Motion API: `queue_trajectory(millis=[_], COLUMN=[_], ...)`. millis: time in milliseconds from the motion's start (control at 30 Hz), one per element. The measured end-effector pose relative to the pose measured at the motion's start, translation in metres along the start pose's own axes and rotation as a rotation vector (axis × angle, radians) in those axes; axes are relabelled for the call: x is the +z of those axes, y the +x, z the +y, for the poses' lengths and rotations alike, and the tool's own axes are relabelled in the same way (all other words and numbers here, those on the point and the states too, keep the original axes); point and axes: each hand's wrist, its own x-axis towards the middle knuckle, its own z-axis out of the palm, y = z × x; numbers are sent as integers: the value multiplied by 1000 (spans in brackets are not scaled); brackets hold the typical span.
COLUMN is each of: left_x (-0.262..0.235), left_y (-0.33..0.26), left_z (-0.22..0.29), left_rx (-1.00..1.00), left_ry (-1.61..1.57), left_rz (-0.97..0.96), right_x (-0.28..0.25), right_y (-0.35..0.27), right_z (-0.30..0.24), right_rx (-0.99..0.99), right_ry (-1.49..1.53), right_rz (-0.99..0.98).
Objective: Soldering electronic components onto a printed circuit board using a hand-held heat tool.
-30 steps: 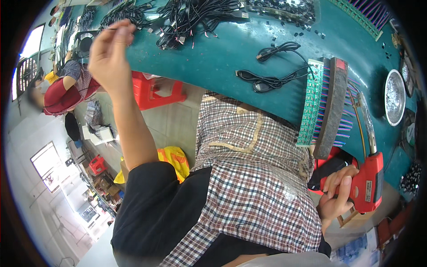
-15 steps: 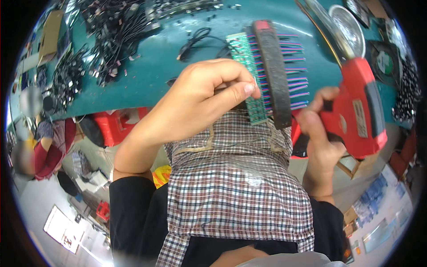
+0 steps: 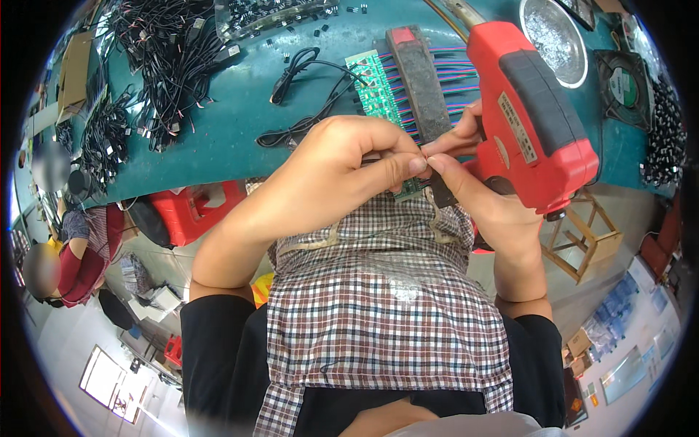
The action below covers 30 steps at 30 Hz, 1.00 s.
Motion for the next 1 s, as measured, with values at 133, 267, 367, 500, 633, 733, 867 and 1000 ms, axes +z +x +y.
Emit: queue_trajectory(millis=[133,267,367,500,633,733,867,1000], left_x=[1,7,12,12,14,12,5,-9], left_y=[-1,-3,-8,-10,-9,-9,-9,3], left_z=[-10,-9,-7,-4,-6,-7,-4,-10], left_rx=[281,315,141,179,253,294,385,298], left_ry=[222,270,81,276,265,281,446,590], left_rz=[37,88,221,225,265,282,457,640], right_x=[1,1,3,1,4,5,4,6], right_y=[0,0,-1,1,0,-1,-4,-15], right_z=[-3,-4,-5,-2,-3,-5,-10,-8], right_rx=[11,54,53,-22,38,61,94,72], right_ry=[-41,-83,-149,-170,-108,-119,-170,-116], right_rz=[24,32,62,-35,40,68,84,249])
